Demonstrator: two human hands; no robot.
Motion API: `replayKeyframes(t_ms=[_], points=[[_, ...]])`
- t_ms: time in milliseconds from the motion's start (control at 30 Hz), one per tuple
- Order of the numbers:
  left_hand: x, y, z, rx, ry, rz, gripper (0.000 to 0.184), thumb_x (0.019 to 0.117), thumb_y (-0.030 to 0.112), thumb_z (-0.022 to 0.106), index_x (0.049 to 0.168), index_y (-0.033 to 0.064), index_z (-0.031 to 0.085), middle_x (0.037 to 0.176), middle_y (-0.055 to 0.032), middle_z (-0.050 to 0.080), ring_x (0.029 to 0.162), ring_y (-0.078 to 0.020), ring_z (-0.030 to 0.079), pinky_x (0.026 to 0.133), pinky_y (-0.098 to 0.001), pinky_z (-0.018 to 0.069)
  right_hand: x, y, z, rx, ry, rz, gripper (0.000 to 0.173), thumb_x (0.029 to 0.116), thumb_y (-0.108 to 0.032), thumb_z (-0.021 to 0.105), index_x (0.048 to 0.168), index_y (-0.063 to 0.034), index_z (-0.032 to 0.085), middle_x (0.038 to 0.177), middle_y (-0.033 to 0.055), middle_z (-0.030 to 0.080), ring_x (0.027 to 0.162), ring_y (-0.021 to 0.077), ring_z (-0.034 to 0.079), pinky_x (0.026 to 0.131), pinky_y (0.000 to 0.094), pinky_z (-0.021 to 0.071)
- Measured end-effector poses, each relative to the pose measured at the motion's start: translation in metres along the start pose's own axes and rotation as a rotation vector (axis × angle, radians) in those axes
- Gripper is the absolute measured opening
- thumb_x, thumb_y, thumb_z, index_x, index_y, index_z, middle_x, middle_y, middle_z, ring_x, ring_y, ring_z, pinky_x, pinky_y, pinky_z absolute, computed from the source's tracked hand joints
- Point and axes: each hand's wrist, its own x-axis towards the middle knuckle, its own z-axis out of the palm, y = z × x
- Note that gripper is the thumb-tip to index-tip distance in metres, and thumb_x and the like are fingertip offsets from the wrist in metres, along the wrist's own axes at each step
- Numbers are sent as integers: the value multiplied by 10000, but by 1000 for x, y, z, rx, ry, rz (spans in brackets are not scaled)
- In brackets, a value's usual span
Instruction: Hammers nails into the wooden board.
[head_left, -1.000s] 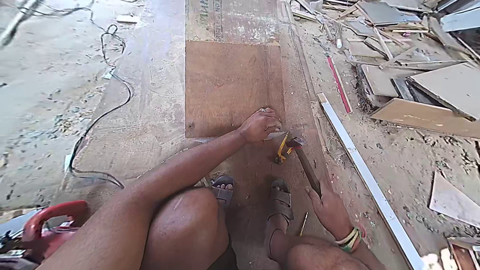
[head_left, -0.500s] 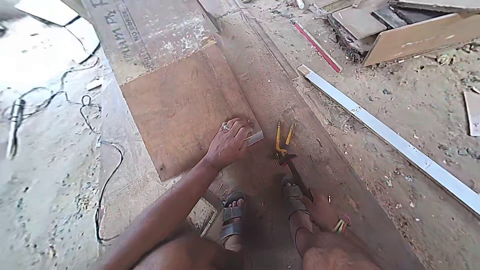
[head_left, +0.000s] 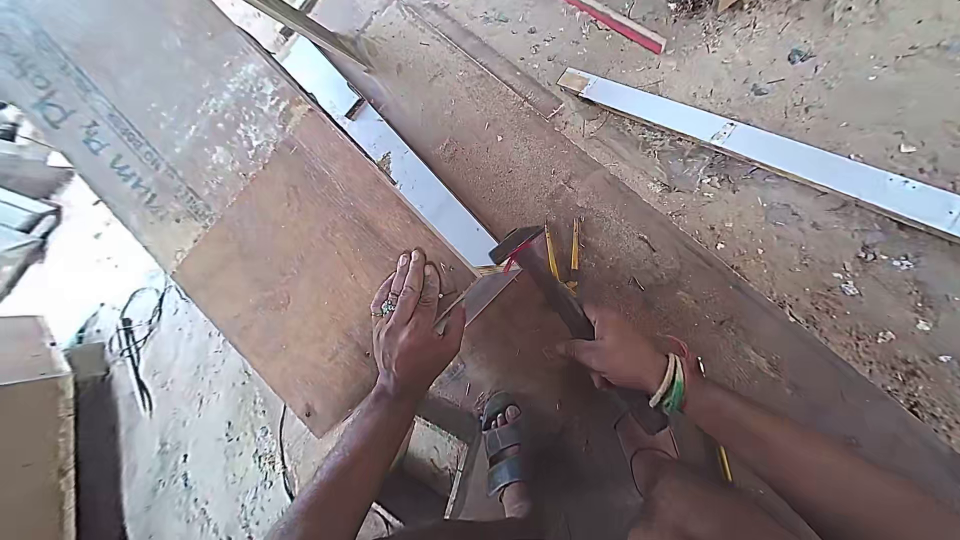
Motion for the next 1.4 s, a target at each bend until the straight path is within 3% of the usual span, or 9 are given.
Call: replayKeyframes(t_ms=[333,433,567,700,833,1000,1167,1333,1400], points=[[0,-3,0,-86,20,-32,558,918,374,681,1329,-3,667,1446,-204,591,1378,-339,546,1166,-492,394,4,7,-2,99,83,-70,326,928,-232,753,1146,-85,560,705,45,611,429,132,558,429,284,531],[-1,-3,0,-76,16,-39,570,921,397,676,1333,4,667,1445,-196,595,1376,-340,547,1167,-499,392,4,6,-2,-16,50,-49,367,934,-279,746,1185,-96,551,753,45,605,464,131,567,462,298,539],[-4,-4,2,-79,12,-34,566,921,395,689,1344,21,664,1452,-183,593,1384,-336,539,1166,-507,391,8,9,-3,-114,-35,-54,305,935,-261,740,1113,-92,560,748,46,582,481,134,556,465,304,520],[-6,-7,4,-101,11,-48,556,916,383,701,1352,40,662,1486,-152,570,1413,-310,512,1175,-514,384,17,10,-13,-72,80,-101,297,922,-281,763,1087,-90,607,736,24,611,498,108,570,488,281,531],[-5,-8,2,-142,-9,-52,558,923,381,704,1366,47,653,1502,-152,556,1434,-310,487,1186,-522,364,52,14,-24,21,162,-129,344,919,-195,758,1205,-93,597,826,59,702,559,143,648,547,303,581],[-5,-7,3,-122,3,-49,557,919,389,700,1350,37,663,1473,-185,573,1410,-345,510,1174,-531,369,132,18,-19,80,77,-76,414,859,2,698,1246,-18,552,853,156,672,581,207,651,552,354,583],[-5,-8,4,-131,19,-45,564,912,390,708,1342,27,669,1448,-196,592,1396,-349,525,1177,-525,372,200,28,2,-47,66,-74,396,904,-95,729,1233,-10,527,836,154,680,613,206,663,592,353,572],[-5,-8,4,-128,37,-36,534,911,369,705,1311,17,685,1427,-195,610,1370,-349,551,1165,-521,394,217,37,9,-98,69,-71,385,915,-159,717,1226,-33,528,896,149,673,678,219,674,641,394,581],[-5,-7,4,-122,38,-38,535,908,368,701,1313,19,685,1425,-193,612,1366,-347,556,1166,-517,403,217,40,9,-102,64,-58,374,904,-149,715,1214,-22,550,937,157,672,763,242,687,721,434,586]])
